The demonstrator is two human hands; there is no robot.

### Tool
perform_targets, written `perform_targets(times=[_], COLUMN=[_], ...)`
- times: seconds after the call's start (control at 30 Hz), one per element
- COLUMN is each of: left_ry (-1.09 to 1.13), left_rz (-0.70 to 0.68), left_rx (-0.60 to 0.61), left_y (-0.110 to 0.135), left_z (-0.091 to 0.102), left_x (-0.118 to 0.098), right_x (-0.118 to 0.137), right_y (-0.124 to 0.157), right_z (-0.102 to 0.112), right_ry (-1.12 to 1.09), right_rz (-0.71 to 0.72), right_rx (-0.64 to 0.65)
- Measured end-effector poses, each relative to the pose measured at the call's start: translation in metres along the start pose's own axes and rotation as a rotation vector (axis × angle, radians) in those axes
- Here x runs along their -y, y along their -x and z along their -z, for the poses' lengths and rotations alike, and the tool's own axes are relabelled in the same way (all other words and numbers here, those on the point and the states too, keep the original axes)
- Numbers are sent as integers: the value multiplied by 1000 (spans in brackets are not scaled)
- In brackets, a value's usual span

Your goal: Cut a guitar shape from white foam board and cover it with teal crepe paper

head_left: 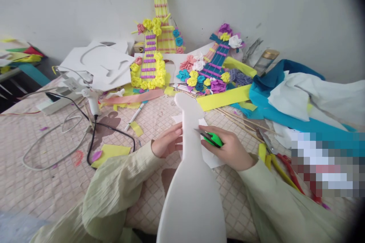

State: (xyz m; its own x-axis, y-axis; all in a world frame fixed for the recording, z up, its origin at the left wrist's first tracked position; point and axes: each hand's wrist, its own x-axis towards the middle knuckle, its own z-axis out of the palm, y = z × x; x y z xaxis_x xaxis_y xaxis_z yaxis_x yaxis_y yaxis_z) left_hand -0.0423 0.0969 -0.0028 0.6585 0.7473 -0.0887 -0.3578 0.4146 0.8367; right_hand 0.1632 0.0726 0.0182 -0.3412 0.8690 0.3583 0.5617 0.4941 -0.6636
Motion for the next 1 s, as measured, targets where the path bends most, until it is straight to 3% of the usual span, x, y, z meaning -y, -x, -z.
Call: perform_targets(times=[0.13, 0.37, 0.73, 0.83, 1.0], left_ry=[0, 83, 2, 3, 18], left_rz=[22, 33, 8, -38, -61], left_rx=[22, -71, -207, -281, -345], left_y=[2, 2, -1, 0, 1], left_z=[-5, -15, -10, -9, -7], left_x=[2, 3, 0, -5, -13], right_x=[-1, 2, 4, 8, 20], right_y=[-1, -3, -2, 2, 5], right_z=[-2, -4, 3, 9, 19], right_ry=[-2, 45, 45, -79, -474], right_rz=[12, -1, -79, -201, -331], right_rx=[19, 80, -15, 27, 189])
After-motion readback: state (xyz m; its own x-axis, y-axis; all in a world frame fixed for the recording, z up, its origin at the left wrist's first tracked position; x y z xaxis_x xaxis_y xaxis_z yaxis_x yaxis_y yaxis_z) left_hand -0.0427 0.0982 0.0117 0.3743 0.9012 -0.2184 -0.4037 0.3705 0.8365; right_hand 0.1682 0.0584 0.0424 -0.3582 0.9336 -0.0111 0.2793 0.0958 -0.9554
